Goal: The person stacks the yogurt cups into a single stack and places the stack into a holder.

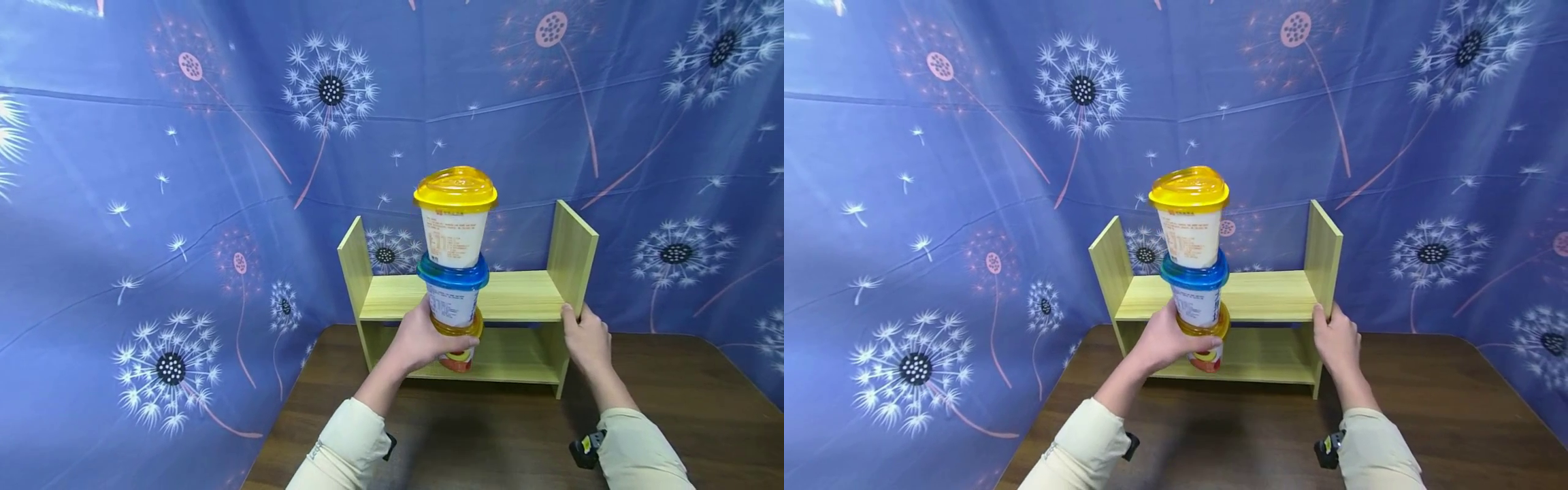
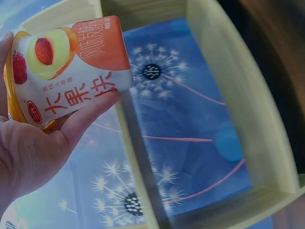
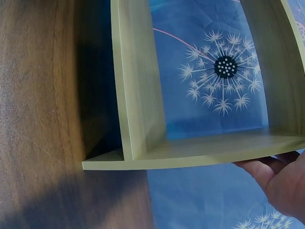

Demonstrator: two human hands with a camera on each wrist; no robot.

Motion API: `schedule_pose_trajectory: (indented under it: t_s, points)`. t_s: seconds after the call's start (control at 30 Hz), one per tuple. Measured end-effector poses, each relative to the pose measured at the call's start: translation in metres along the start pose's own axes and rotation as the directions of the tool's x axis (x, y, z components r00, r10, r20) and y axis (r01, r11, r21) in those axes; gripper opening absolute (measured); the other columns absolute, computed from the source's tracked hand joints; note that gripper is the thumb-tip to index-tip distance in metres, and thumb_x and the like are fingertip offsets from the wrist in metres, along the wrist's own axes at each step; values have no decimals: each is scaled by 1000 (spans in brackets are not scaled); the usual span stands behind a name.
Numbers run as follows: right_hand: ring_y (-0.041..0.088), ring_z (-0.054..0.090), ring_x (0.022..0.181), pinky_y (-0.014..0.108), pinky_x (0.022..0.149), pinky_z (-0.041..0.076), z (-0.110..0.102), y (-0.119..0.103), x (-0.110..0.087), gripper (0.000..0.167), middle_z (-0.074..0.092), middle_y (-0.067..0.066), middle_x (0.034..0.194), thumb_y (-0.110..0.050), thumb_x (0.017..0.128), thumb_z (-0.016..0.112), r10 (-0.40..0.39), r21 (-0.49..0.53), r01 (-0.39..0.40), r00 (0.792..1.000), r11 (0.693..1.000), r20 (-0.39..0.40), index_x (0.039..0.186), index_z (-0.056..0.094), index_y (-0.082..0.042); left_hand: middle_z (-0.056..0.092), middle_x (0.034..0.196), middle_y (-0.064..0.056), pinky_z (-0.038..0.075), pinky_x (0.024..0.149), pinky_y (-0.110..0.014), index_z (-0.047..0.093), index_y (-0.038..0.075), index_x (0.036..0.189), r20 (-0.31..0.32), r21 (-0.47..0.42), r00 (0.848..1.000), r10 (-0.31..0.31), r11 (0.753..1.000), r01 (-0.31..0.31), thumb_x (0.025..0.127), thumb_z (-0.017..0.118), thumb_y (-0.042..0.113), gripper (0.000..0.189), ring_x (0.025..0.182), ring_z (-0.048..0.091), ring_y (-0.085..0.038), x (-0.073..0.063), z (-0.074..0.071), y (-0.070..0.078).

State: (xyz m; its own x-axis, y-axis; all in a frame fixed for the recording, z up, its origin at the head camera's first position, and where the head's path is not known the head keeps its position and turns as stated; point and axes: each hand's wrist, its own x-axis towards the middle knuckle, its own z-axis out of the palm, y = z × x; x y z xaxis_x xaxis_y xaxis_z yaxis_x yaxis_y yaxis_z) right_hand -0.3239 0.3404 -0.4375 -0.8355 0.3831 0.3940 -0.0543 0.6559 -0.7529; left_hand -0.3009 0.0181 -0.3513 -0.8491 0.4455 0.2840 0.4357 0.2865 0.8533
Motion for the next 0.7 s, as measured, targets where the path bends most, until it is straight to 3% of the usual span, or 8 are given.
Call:
schedule_pose_trajectory:
  t_s: [0.2, 0.37, 0.5, 0.7]
  points:
    - [63, 52, 108, 68, 83, 40, 1, 0, 3, 46, 56, 42, 121, -39, 106, 36, -14, -3, 14, 1000, 1000, -10, 113, 56, 2, 63, 116, 11, 55, 85, -38, 48, 33, 133, 0, 1, 1000, -14, 1000, 14, 76, 90, 38, 71, 102, 64, -10, 22, -8, 18]
    - [63, 53, 107, 67, 82, 40, 0, 0, 3, 47, 57, 41, 119, -40, 106, 36, -15, -2, 15, 1000, 1000, -12, 112, 56, 1, 64, 115, 9, 55, 84, -39, 49, 30, 132, -15, 1, 1000, 9, 1000, -9, 76, 90, 37, 70, 100, 66, -12, 40, -15, 26]
    - [63, 53, 108, 67, 82, 40, 0, 0, 2, 46, 57, 41, 119, -40, 107, 36, -12, -1, 12, 1000, 1000, -12, 112, 56, 2, 64, 115, 8, 55, 85, -39, 48, 28, 134, -30, -9, 999, 20, 1000, -20, 76, 91, 35, 72, 101, 65, -13, 54, -18, 28]
    - [63, 52, 109, 68, 83, 40, 2, 3, -1, 46, 57, 41, 122, -39, 107, 36, -20, 2, 20, 1000, 1000, -19, 114, 57, 2, 63, 115, 9, 54, 86, -39, 47, 26, 137, -62, 38, 998, -14, 999, 17, 75, 90, 40, 77, 102, 64, -12, 65, -19, 24]
